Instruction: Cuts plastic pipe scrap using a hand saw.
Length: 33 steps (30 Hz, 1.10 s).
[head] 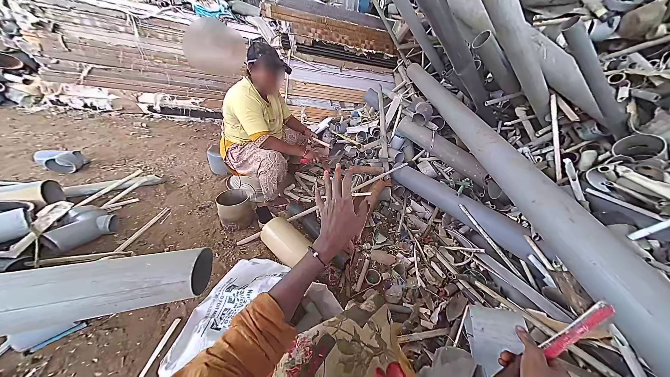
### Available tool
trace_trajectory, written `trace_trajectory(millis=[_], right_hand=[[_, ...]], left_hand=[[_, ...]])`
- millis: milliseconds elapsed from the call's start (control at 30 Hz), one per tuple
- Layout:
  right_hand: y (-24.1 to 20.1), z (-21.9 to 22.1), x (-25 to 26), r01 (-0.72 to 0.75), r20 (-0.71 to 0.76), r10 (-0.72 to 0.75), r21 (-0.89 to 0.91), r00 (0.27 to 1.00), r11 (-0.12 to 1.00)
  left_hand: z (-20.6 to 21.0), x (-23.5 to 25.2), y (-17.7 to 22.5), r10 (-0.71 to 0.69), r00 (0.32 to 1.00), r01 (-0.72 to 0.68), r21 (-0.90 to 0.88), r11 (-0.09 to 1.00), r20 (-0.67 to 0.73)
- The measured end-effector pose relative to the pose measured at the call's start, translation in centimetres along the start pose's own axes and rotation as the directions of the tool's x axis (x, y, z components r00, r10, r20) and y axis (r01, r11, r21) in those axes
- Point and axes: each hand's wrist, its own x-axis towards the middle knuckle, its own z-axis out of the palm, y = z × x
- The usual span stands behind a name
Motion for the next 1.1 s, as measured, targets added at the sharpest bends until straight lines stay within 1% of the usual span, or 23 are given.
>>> trace_trajectory(millis=[67,100,167,200,233,300,333,367,400,433,467,500,533,600,633,667,700,767,800,867,933,1033,1100], right_hand=[[-0.1,0.0,-0.3,0.033,-0.046,-0.032,0.016,0.998,0.999],[-0.2,0.1,-0.4,0.056,-0.073,-0.054,0.028,0.996,0.998],[-0.6,0.5,-0.7,0.101,-0.097,-0.094,0.077,0.991,0.992],[-0.8,0.7,-1.0,0.114,-0.089,-0.104,0.121,0.991,0.986],[-1.0,0.9,-1.3,0.123,-0.079,-0.11,0.189,0.991,0.974],[-1.2,1.3,-1.8,0.105,-0.056,-0.091,0.338,0.994,0.935],[-1.3,1.4,-2.0,0.09,-0.048,-0.077,0.398,0.996,0.913],[-1.3,1.5,-2.0,0.075,-0.04,-0.064,0.436,0.997,0.897],[-1.3,1.5,-1.8,0.064,-0.036,-0.054,0.466,0.998,0.882],[-1.1,1.4,-1.5,0.048,-0.034,-0.036,0.488,0.999,0.871],[-0.9,1.1,-1.2,0.027,-0.034,-0.012,0.506,0.999,0.862],[-0.7,0.8,-0.7,0.009,-0.024,0.004,0.515,1.0,0.857],[-0.7,0.5,-0.2,-0.006,-0.003,0.009,0.523,1.0,0.852],[-0.3,-0.2,1.1,-0.034,0.063,0.0,0.546,0.998,0.837],[0.0,-0.4,1.6,-0.049,0.114,-0.019,0.566,0.993,0.823],[0.1,-0.6,2.1,-0.07,0.171,-0.038,0.586,0.985,0.807],[-0.1,-0.7,2.5,-0.098,0.234,-0.056,0.598,0.971,0.795],[-0.5,-0.5,2.7,-0.164,0.343,-0.065,0.597,0.937,0.785],[-0.7,-0.3,2.6,-0.182,0.368,-0.049,0.566,0.928,0.804],[-1.2,0.0,2.6,-0.105,0.342,-0.031,0.372,0.939,0.922],[-0.8,-0.4,2.8,0.11,0.273,-0.13,0.088,0.953,0.99],[1.4,-1.3,3.3,0.373,0.171,-0.339,-0.244,0.925,0.895],[2.3,-1.4,3.5,0.519,0.121,-0.521,-0.423,0.845,0.742]], left_hand=[[0.0,0.6,1.5,0.027,0.995,-0.007,-0.204,0.979,0.092],[0.8,0.3,2.4,0.07,0.974,0.014,-0.366,0.93,0.215],[3.4,-1.6,4.8,0.208,0.864,0.132,-0.606,0.785,0.458],[5.0,-2.9,6.4,0.282,0.776,0.203,-0.647,0.735,0.565],[6.7,-4.4,7.8,0.347,0.661,0.277,-0.645,0.712,0.666],[10.4,-7.1,10.4,0.412,0.392,0.375,-0.552,0.745,0.822],[12.3,-8.1,11.7,0.383,0.326,0.427,-0.496,0.756,0.864],[14.3,-9.0,12.8,0.315,0.351,0.488,-0.459,0.742,0.882],[16.3,-9.7,13.8,0.225,0.427,0.57,-0.454,0.684,0.876],[18.0,-9.8,14.2,0.158,0.474,0.669,-0.471,0.574,0.866],[19.3,-9.7,14.2,0.137,0.472,0.767,-0.482,0.424,0.871],[20.4,-9.5,14.3,0.158,0.428,0.844,-0.456,0.281,0.89],[21.2,-9.2,14.2,0.223,0.361,0.898,-0.402,0.181,0.906],[21.8,-9.1,14.2,0.405,0.22,0.964,-0.261,0.047,0.887],[21.7,-9.4,14.4,0.471,0.176,0.979,-0.206,0.011,0.864],[21.5,-9.6,14.9,0.52,0.162,0.984,-0.173,-0.026,0.839],[21.3,-9.8,15.5,0.565,0.178,0.984,-0.162,-0.078,0.806],[21.3,-9.3,16.2,0.574,0.253,0.966,-0.176,-0.187,0.779],[21.3,-8.8,16.3,0.524,0.29,0.954,-0.197,-0.227,0.801],[21.4,-7.8,16.8,0.425,0.319,0.942,-0.233,-0.243,0.847],[21.9,-8.0,17.3,0.381,0.306,0.948,-0.242,-0.208,0.873],[22.2,-9.0,18.3,0.282,0.294,0.956,-0.276,-0.103,0.913],[22.0,-9.3,19.0,0.259,0.287,0.957,-0.286,-0.043,0.922]])
